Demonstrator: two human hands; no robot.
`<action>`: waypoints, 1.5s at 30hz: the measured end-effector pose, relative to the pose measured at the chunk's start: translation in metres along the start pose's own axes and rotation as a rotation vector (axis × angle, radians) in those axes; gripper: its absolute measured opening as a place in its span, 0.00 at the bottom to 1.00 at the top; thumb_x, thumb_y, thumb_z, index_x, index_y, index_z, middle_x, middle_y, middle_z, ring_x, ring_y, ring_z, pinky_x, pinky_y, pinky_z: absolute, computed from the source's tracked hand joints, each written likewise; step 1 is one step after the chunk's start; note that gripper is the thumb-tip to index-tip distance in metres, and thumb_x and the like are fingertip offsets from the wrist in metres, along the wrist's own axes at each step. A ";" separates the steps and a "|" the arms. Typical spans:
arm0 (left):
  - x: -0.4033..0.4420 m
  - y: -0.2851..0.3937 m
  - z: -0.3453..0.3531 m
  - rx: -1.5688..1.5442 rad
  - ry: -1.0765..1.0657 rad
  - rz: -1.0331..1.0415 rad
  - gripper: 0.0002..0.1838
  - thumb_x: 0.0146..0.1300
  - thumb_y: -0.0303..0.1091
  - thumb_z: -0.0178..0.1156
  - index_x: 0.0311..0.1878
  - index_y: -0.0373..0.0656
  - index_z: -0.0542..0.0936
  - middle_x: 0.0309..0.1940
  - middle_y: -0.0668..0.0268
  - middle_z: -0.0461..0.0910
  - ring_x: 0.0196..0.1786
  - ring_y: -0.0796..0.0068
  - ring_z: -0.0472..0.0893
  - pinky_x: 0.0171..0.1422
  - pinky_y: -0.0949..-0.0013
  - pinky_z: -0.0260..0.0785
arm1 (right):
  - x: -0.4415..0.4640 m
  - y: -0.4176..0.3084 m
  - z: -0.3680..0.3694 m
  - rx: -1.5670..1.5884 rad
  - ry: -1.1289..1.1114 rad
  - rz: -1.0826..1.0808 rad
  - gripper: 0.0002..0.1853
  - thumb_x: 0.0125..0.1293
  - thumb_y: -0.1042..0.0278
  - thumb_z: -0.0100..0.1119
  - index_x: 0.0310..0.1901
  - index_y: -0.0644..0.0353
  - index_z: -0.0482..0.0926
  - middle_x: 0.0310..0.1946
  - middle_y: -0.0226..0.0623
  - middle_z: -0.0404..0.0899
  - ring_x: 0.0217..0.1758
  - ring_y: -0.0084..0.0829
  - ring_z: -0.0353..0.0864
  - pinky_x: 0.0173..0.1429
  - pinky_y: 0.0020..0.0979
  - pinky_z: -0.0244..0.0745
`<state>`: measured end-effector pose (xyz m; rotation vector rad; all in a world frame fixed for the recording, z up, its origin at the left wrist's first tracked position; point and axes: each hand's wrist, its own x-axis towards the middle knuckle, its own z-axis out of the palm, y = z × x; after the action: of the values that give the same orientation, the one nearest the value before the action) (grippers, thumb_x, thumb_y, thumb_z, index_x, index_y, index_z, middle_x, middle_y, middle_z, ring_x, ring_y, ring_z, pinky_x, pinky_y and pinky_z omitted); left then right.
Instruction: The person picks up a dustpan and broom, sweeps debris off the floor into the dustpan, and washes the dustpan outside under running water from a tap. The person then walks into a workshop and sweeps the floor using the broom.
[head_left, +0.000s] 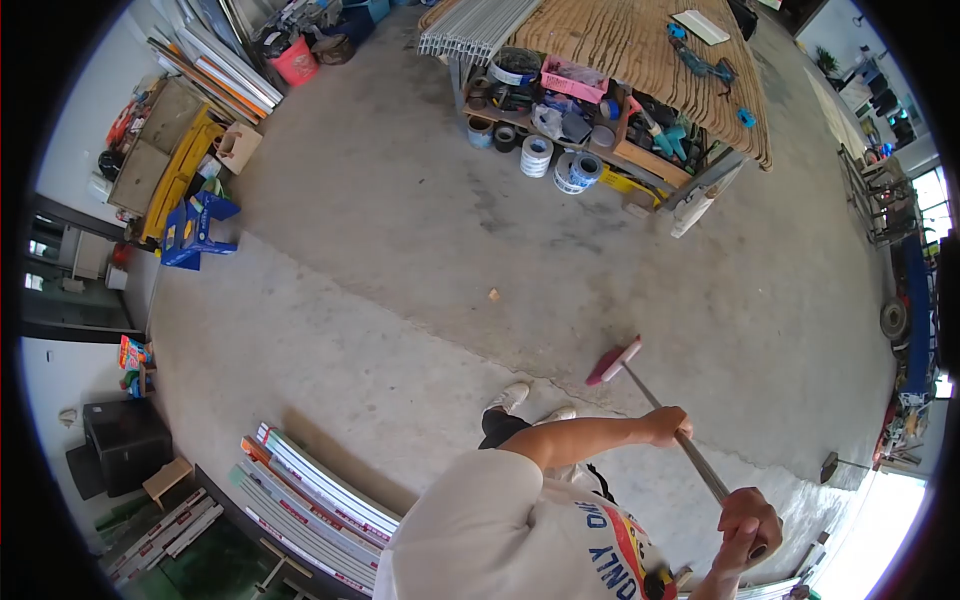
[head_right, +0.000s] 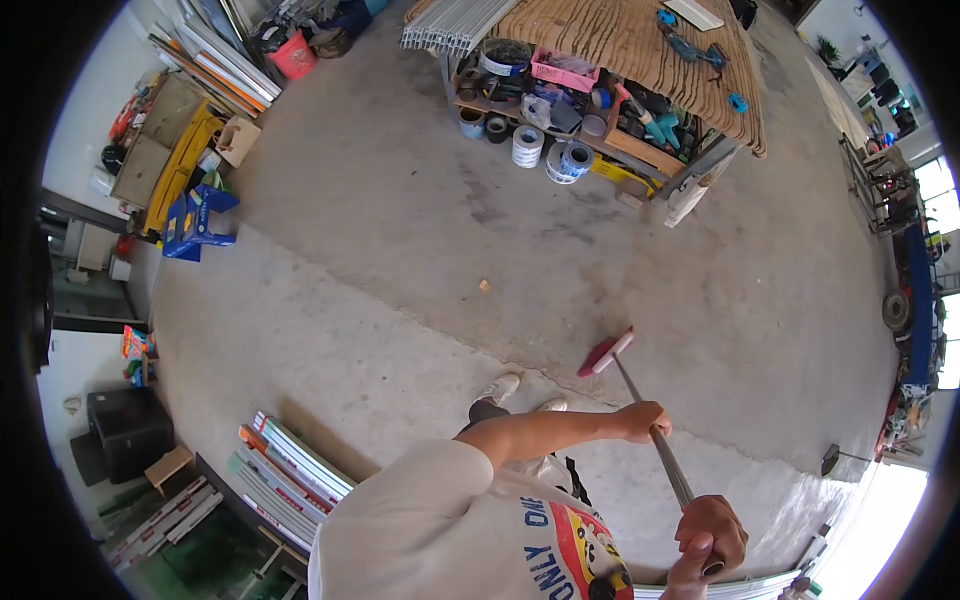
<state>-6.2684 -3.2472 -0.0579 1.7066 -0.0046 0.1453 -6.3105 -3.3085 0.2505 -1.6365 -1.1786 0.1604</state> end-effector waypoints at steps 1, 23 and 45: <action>0.006 0.012 -0.001 -0.012 0.012 0.013 0.08 0.41 0.25 0.55 0.28 0.45 0.79 0.26 0.58 0.79 0.35 0.55 0.78 0.36 0.57 0.66 | 0.004 -0.008 -0.005 -0.051 0.011 -0.061 0.23 0.67 0.52 0.45 0.17 0.56 0.60 0.07 0.26 0.56 0.10 0.22 0.56 0.23 0.28 0.60; -0.116 -0.015 -0.062 0.309 0.191 -0.236 0.09 0.40 0.30 0.57 0.29 0.47 0.80 0.20 0.60 0.77 0.29 0.57 0.77 0.34 0.58 0.66 | -0.037 0.029 0.010 0.478 0.183 0.263 0.21 0.69 0.59 0.40 0.18 0.57 0.58 0.08 0.29 0.57 0.11 0.23 0.55 0.23 0.31 0.61; -0.124 -0.039 -0.109 0.421 0.021 -0.394 0.06 0.42 0.34 0.57 0.26 0.48 0.79 0.25 0.60 0.79 0.33 0.57 0.78 0.36 0.56 0.68 | -0.054 0.064 0.031 0.564 0.298 0.381 0.17 0.67 0.68 0.38 0.18 0.59 0.60 0.11 0.33 0.61 0.16 0.26 0.61 0.34 0.36 0.68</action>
<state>-6.3980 -3.1445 -0.0939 2.0877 0.4005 -0.1402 -6.3181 -3.3252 0.1635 -1.3025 -0.5188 0.4325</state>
